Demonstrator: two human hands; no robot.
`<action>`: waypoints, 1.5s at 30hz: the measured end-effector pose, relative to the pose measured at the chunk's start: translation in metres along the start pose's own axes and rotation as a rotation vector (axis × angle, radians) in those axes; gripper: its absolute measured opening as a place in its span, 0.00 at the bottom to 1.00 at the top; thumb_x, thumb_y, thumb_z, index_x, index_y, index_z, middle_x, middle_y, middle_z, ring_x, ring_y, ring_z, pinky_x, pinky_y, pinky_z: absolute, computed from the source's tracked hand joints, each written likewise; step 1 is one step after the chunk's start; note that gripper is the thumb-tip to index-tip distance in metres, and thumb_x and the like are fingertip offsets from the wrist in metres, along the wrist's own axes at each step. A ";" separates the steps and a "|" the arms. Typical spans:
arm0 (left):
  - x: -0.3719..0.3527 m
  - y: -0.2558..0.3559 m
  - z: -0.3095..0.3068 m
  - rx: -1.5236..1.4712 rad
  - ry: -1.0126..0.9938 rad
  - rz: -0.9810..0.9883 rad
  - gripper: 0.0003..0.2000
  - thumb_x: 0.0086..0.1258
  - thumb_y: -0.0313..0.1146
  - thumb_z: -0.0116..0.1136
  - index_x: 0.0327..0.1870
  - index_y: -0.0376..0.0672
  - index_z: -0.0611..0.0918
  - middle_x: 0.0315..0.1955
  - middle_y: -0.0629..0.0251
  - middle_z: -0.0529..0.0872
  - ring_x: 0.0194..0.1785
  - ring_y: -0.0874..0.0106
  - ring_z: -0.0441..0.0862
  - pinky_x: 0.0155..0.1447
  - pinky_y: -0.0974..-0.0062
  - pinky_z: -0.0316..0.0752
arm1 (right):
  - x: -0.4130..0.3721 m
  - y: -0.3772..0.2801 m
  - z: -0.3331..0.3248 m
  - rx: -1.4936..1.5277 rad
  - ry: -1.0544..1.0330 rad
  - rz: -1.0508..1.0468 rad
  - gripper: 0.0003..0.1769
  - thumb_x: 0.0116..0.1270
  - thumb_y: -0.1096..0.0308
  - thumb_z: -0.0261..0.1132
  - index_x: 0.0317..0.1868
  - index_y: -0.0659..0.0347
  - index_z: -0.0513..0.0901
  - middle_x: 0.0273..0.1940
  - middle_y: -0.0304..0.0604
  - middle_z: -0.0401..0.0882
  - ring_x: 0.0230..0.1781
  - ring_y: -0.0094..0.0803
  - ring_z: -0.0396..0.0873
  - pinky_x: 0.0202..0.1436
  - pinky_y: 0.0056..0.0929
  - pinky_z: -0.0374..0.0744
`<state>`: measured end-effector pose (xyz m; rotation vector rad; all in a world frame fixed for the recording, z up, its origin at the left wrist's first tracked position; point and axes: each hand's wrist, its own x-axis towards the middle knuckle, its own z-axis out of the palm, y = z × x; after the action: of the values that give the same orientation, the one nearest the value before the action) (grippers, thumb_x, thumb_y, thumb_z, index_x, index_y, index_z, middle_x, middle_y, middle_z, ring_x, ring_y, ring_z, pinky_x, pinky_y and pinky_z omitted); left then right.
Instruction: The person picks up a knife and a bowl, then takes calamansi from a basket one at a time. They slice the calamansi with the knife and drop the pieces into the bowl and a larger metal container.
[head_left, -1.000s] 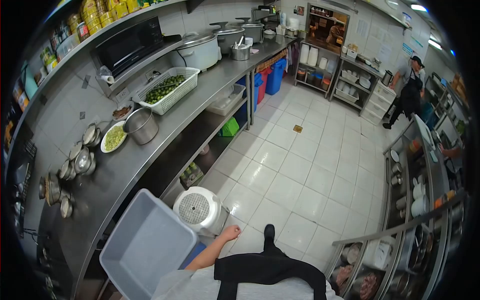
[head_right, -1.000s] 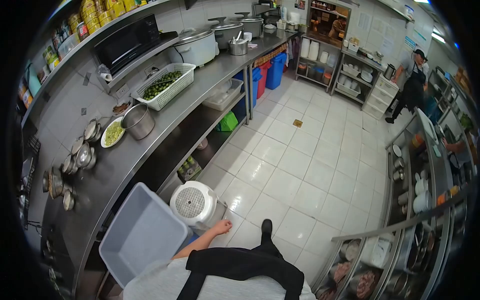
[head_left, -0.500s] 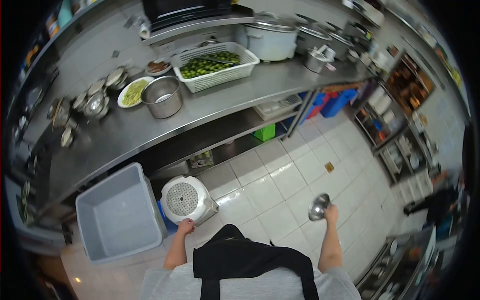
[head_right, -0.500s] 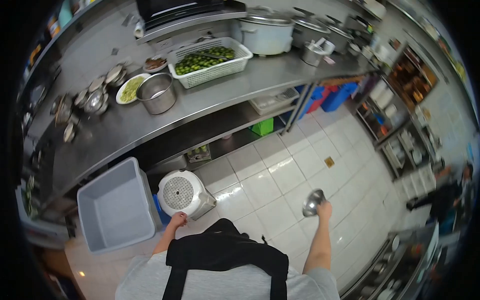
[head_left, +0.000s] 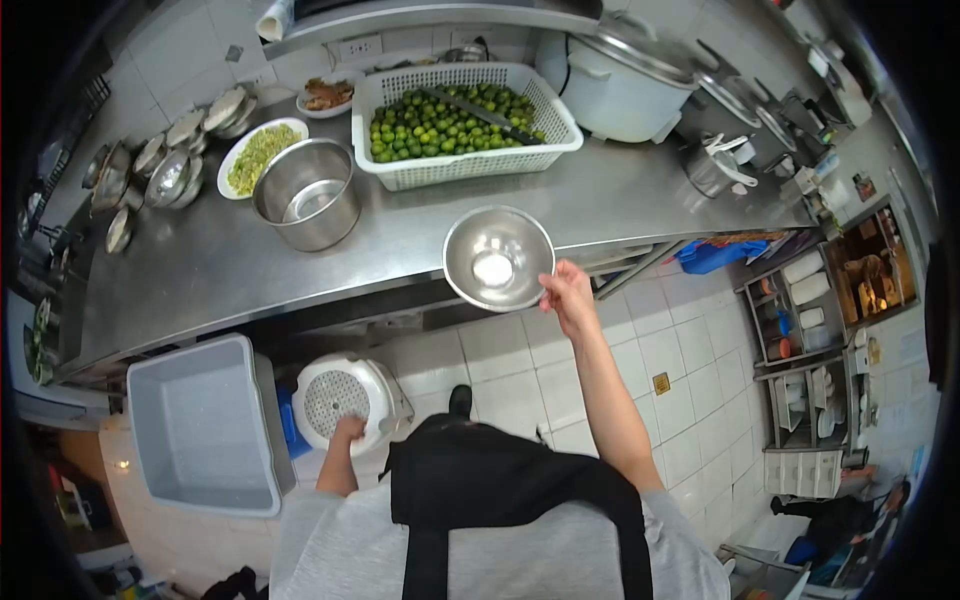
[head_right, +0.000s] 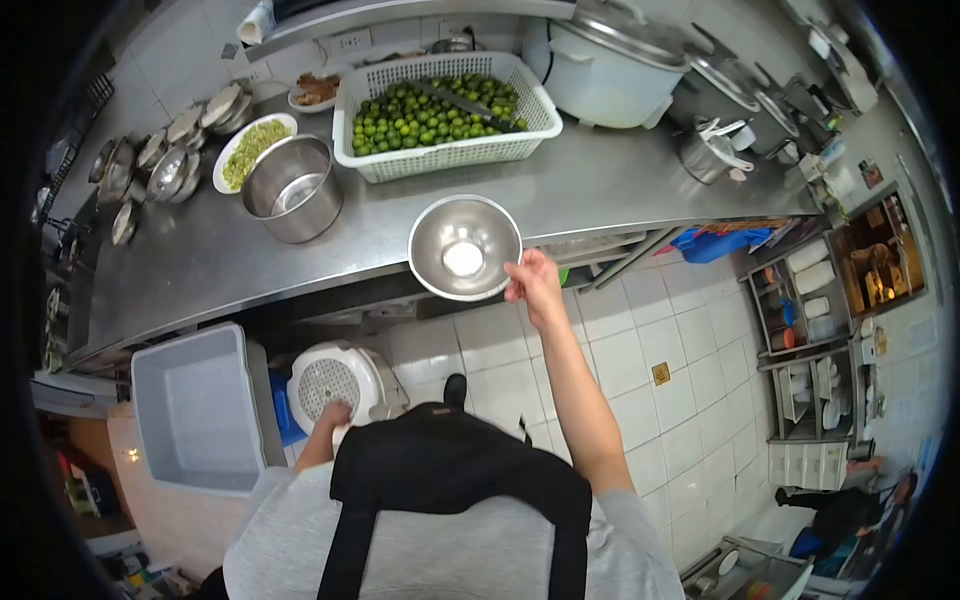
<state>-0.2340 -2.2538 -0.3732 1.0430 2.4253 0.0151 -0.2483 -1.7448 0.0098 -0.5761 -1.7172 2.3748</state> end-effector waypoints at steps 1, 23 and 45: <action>0.017 0.029 -0.054 -0.733 0.076 -0.491 0.12 0.52 0.39 0.56 0.30 0.40 0.82 0.17 0.56 0.81 0.30 0.57 0.81 0.39 0.63 0.75 | 0.015 -0.004 0.004 0.003 0.000 0.035 0.09 0.53 0.77 0.62 0.24 0.59 0.68 0.15 0.38 0.71 0.09 0.23 0.69 0.11 0.19 0.67; 0.176 0.235 -0.440 -1.287 1.250 -0.517 0.09 0.64 0.27 0.51 0.43 0.37 0.76 0.25 0.70 0.77 0.28 0.83 0.70 0.29 0.85 0.67 | 0.281 -0.142 -0.025 -1.043 -0.251 -0.799 0.11 0.60 0.66 0.60 0.36 0.64 0.71 0.24 0.49 0.76 0.22 0.44 0.75 0.26 0.36 0.71; 0.203 0.200 -0.543 -0.549 0.881 -0.067 0.06 0.58 0.28 0.57 0.34 0.38 0.79 0.30 0.59 0.79 0.35 0.63 0.78 0.38 0.68 0.73 | 0.278 -0.175 -0.005 -1.066 -0.559 -0.475 0.47 0.42 0.84 0.58 0.66 0.51 0.53 0.21 0.46 0.66 0.25 0.38 0.70 0.35 0.29 0.71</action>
<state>-0.4591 -1.8757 0.0540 0.7711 2.8968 1.2778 -0.5177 -1.5869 0.1126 0.4456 -2.8843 1.2030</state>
